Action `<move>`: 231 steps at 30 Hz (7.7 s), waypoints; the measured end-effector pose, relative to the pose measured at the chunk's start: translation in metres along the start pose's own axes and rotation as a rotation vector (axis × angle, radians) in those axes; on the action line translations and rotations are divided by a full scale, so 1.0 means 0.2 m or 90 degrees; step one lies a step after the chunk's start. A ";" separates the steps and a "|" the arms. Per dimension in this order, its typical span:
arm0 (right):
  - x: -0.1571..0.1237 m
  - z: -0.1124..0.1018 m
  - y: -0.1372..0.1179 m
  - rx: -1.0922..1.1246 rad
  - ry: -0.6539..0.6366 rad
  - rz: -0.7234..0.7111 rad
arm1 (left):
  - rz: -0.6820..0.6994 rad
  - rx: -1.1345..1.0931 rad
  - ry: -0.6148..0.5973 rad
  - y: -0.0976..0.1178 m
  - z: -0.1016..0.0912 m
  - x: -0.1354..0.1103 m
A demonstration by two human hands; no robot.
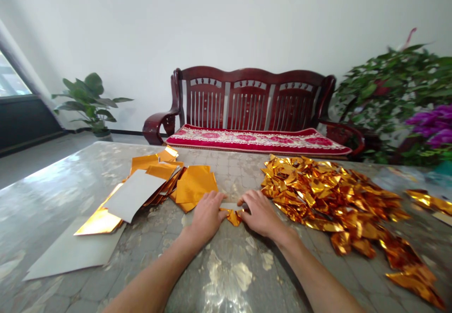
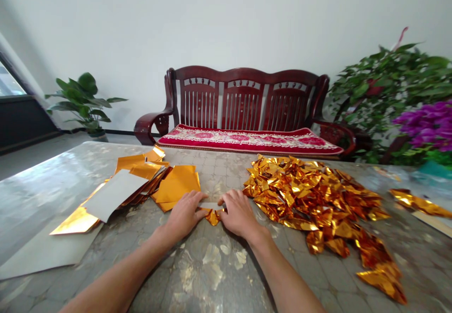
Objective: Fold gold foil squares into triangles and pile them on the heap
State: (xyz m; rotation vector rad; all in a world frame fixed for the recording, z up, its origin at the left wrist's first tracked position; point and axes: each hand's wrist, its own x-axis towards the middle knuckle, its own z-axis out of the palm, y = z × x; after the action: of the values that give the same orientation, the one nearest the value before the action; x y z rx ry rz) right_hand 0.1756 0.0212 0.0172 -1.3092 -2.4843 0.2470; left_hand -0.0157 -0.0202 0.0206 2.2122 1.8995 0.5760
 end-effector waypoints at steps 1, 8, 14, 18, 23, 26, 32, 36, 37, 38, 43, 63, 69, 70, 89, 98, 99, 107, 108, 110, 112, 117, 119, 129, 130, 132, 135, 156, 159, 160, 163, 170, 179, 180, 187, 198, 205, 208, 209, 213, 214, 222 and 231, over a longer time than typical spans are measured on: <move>0.00 0.00 0.00 -0.004 -0.002 -0.001 | -0.005 0.010 -0.009 0.00 -0.01 0.00; -0.01 -0.01 -0.01 -0.002 -0.029 0.004 | -0.051 -0.009 -0.088 -0.02 -0.03 0.03; -0.01 -0.02 0.00 0.017 -0.027 -0.010 | -0.081 -0.061 -0.109 -0.02 -0.02 0.04; -0.01 -0.03 0.01 0.049 -0.022 -0.045 | -0.041 -0.103 -0.072 -0.03 0.00 0.02; -0.03 -0.03 0.02 0.012 0.011 -0.113 | 0.079 -0.036 0.020 -0.03 0.02 -0.04; -0.05 -0.03 0.02 -0.020 0.033 -0.149 | 0.141 0.061 0.034 -0.02 0.02 -0.07; -0.10 -0.02 0.02 -0.062 0.063 -0.200 | 0.167 0.156 0.036 -0.01 0.03 -0.09; -0.11 -0.02 0.02 -0.061 0.072 -0.212 | 0.159 0.156 0.008 -0.02 0.02 -0.10; -0.11 -0.01 0.02 -0.062 0.073 -0.212 | 0.163 0.164 -0.001 -0.02 0.02 -0.10; -0.11 -0.01 0.02 -0.063 0.072 -0.212 | 0.167 0.174 -0.010 -0.01 0.01 -0.10; -0.11 -0.02 0.02 -0.052 0.047 -0.194 | 0.161 0.236 -0.084 0.07 -0.03 -0.13; -0.10 -0.02 -0.02 0.016 0.048 -0.045 | 0.002 0.132 -0.046 0.08 -0.04 -0.09; -0.10 0.00 0.01 0.016 0.053 -0.048 | -0.024 0.011 -0.073 0.02 -0.03 -0.04; -0.10 0.00 0.01 0.010 0.055 -0.049 | -0.028 0.007 -0.086 0.02 -0.03 -0.04; -0.13 -0.02 0.01 0.414 0.225 0.084 | 0.126 -0.274 0.180 0.00 0.08 -0.08; -0.15 -0.07 -0.03 0.372 0.272 0.022 | 0.223 -0.185 0.201 0.07 0.05 -0.08; -0.15 -0.07 -0.04 0.372 0.278 0.016 | 0.234 -0.184 0.215 0.07 0.05 -0.08; -0.16 -0.07 -0.05 0.432 0.318 -0.042 | 0.378 -0.049 0.385 0.09 -0.02 -0.12; -0.16 -0.08 -0.05 0.434 0.320 -0.054 | 0.386 -0.036 0.399 0.09 -0.02 -0.12; -0.17 -0.09 -0.06 0.433 0.324 -0.083 | 0.392 -0.010 0.409 0.09 -0.03 -0.13; -0.17 -0.10 -0.06 0.431 0.328 -0.107 | 0.392 0.012 0.405 0.08 -0.04 -0.14; -0.18 -0.11 -0.06 0.417 0.312 -0.142 | 0.395 0.025 0.392 0.05 -0.03 -0.14; -0.18 -0.11 -0.06 0.412 0.310 -0.145 | 0.406 0.007 0.383 0.04 -0.02 -0.14; -0.19 -0.13 -0.02 0.435 0.276 -0.079 | 0.190 -0.265 0.288 0.07 0.04 -0.08; -0.18 -0.13 -0.02 0.447 0.276 -0.065 | 0.165 -0.294 0.284 0.07 0.04 -0.07; -0.18 -0.12 0.00 0.474 0.275 -0.041 | 0.125 -0.353 0.277 0.07 0.04 -0.06; -0.17 -0.12 0.00 0.518 0.285 -0.020 | 0.085 -0.441 0.265 0.08 0.05 -0.06; -0.16 0.00 -0.21 0.540 0.230 0.028 | 0.119 -0.239 0.428 0.09 0.06 -0.07; -0.15 0.02 -0.26 0.582 0.216 0.025 | 0.174 -0.195 0.425 0.09 0.06 -0.08; -0.15 0.02 -0.27 0.600 0.215 0.028 | 0.193 -0.186 0.421 0.09 0.06 -0.08; -0.14 0.03 -0.26 0.654 0.224 0.045 | 0.233 -0.161 0.399 0.09 0.05 -0.09; -0.13 0.04 -0.18 0.690 0.213 0.063 | 0.280 -0.102 0.342 0.11 0.05 -0.10; -0.14 0.02 -0.14 0.618 0.170 0.090 | 0.258 -0.043 0.366 0.11 -0.02 -0.10; -0.15 0.02 -0.14 0.632 0.167 0.100 | 0.256 -0.045 0.350 0.10 -0.03 -0.10; -0.14 0.05 -0.10 0.706 0.195 0.164 | 0.116 -0.162 0.266 0.08 0.03 -0.07; -0.13 0.02 -0.14 0.594 0.325 0.167 | -0.058 -0.442 0.273 0.09 0.16 -0.03; -0.12 0.00 -0.17 0.624 0.336 0.175 | 0.081 -0.310 0.304 0.11 0.14 -0.06; -0.12 0.01 -0.17 0.615 0.337 0.161 | 0.149 -0.219 0.346 0.11 0.12 -0.07; -0.12 0.01 -0.18 0.612 0.339 0.156 | 0.163 -0.199 0.357 0.12 0.12 -0.07; -0.13 0.02 -0.18 0.595 0.356 0.144 | 0.191 -0.136 0.384 0.12 0.11 -0.07; -0.13 0.02 -0.18 0.590 0.360 0.142 | 0.196 -0.122 0.388 0.12 0.10 -0.07; -0.13 0.03 -0.17 0.527 0.379 0.109 | 0.199 -0.074 0.374 0.13 0.08 -0.08; -0.15 0.05 -0.15 0.465 0.364 0.076 | 0.223 -0.029 0.319 0.14 0.05 -0.09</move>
State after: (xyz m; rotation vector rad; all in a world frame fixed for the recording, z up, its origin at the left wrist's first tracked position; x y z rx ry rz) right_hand 0.1640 -0.0205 0.0110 -1.0148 -1.6064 0.6331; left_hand 0.0121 -0.0406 0.0186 2.5645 1.6586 1.3235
